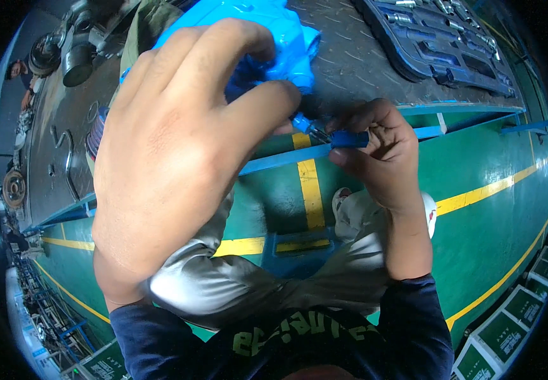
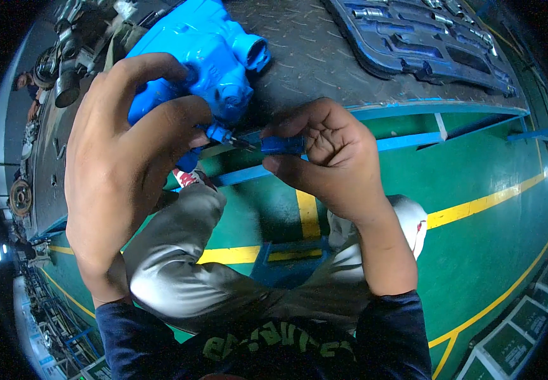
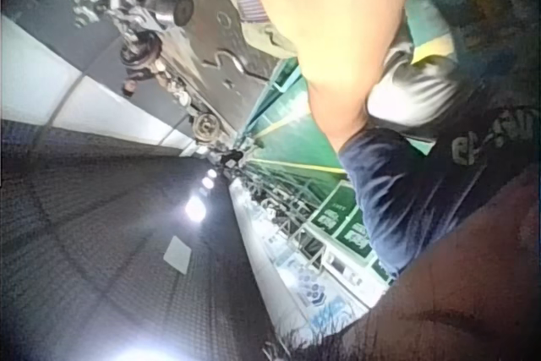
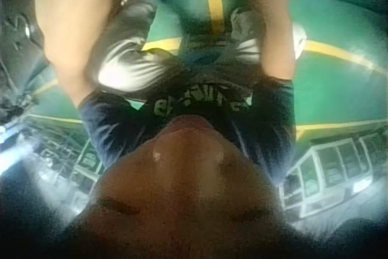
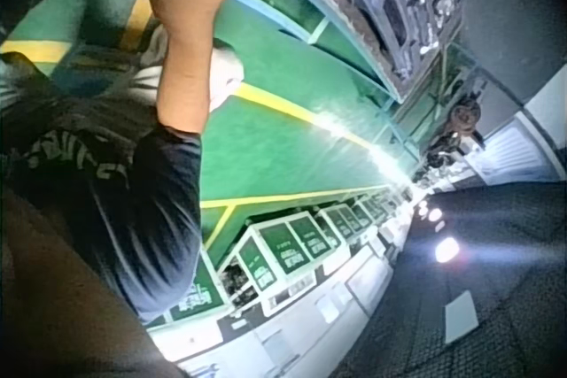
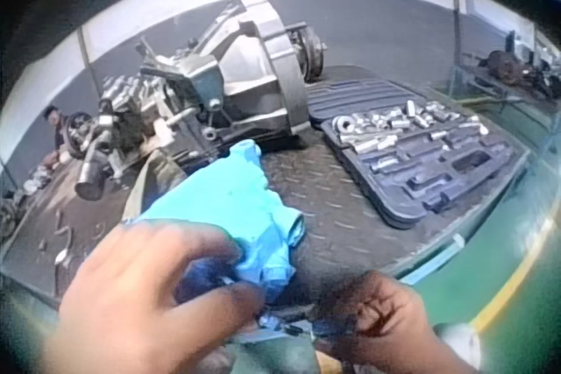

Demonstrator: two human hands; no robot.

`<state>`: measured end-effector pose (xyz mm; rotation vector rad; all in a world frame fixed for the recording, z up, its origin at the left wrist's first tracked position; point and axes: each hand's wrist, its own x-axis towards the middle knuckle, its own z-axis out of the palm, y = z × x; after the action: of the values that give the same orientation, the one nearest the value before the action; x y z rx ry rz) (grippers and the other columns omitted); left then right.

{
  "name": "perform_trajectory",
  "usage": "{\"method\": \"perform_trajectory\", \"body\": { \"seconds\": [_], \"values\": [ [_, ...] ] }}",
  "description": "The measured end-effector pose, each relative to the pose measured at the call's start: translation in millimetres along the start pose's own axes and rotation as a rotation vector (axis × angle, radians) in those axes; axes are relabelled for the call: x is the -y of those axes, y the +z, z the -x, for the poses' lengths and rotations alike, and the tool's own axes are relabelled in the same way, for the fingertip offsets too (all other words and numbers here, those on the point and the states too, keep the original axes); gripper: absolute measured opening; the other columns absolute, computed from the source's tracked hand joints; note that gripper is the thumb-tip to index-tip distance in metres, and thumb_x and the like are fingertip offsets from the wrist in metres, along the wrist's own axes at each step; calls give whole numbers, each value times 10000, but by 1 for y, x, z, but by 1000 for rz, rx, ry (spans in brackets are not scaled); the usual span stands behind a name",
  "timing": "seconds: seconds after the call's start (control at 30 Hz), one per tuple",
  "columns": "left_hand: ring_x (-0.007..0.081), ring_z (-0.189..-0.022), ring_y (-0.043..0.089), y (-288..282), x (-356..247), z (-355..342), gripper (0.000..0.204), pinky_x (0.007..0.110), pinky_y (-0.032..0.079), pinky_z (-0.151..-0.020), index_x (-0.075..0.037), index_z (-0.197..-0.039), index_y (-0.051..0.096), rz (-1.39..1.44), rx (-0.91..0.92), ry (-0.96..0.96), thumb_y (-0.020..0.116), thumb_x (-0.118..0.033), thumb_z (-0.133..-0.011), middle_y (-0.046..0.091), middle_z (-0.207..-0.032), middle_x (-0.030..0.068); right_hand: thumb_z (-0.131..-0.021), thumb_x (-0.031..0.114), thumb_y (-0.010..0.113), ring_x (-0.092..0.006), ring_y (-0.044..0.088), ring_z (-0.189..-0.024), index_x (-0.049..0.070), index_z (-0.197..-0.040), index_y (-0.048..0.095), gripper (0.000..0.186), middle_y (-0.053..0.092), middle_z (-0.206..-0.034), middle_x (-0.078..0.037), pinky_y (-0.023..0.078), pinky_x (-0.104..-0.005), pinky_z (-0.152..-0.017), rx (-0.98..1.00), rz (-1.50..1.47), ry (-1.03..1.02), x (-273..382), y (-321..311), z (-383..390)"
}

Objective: The person wipes a blue air conditioner compressor with a cloth, detaches and reconnects a blue electrical connector, and rotates the red pulley by hand while checking the front plate.

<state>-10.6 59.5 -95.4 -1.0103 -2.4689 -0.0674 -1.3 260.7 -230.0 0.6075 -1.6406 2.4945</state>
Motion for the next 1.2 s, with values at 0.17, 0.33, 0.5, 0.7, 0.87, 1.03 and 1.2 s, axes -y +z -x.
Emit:
{"method": "perform_trajectory", "body": {
  "seconds": [0.17, 0.33, 0.5, 0.7, 0.87, 1.03, 1.2],
  "values": [
    [301, -975, 596, -3, -1, 3, 187, 404, 485, -801, -114, -908, 693, -27, -6, -17, 741, -125, -727, 609, -1068, 66, -764, -84, 748, -86, 574, -845, -15, -1068, 678, 319, 626, -1003, -62, 451, -212, -695, 9, 175, -31, 9, 4, -3],
    [310, -992, 593, -2, 4, 5, 184, 407, 486, -809, -118, -939, 698, 0, -9, 25, 738, -141, -760, 596, -1098, 90, -803, 13, 754, -67, 486, -743, 29, -1120, 714, 320, 550, -916, -10, 381, -205, -636, 52, 359, -37, 20, 11, -4],
    [312, -994, 595, -3, 5, 6, 190, 406, 487, -811, -118, -948, 700, 5, -3, 25, 738, -143, -763, 595, -1108, 94, -809, 28, 747, -68, 478, -732, 45, -1124, 719, 317, 534, -877, 3, 384, -209, -637, 24, 284, -24, 14, 12, -3],
    [312, -994, 599, -3, 2, 4, 209, 404, 490, -821, -115, -949, 701, 5, 2, 14, 745, -130, -746, 600, -1103, 98, -820, 47, 736, -76, 483, -735, 49, -1128, 712, 310, 539, -865, -4, 397, -216, -648, 64, 224, -8, 10, 8, 3],
    [311, -986, 601, -4, 1, 2, 220, 402, 493, -818, -117, -942, 704, 0, 15, 13, 750, -113, -726, 607, -1085, 97, -838, 73, 726, -88, 489, -743, 22, -1121, 693, 290, 552, -867, -16, 399, -224, -658, 82, 213, -24, 10, 8, 4],
    [303, -948, 604, -1, 1, 4, 210, 394, 493, -791, -119, -928, 707, -9, -23, 31, 747, -107, -722, 617, -1056, 86, -848, 84, 722, -88, 488, -749, 5, -1124, 682, 290, 550, -861, -23, 394, -234, -654, 98, 188, 42, 14, 8, 6],
    [288, -921, 604, 3, 1, 5, 207, 386, 490, -771, -127, -915, 713, -33, -42, 61, 745, -98, -712, 623, -1051, 71, -847, 96, 723, -100, 492, -750, -10, -1115, 683, 291, 557, -865, -29, 395, -238, -657, 76, 164, 36, 15, 7, 7]
  ]
}}
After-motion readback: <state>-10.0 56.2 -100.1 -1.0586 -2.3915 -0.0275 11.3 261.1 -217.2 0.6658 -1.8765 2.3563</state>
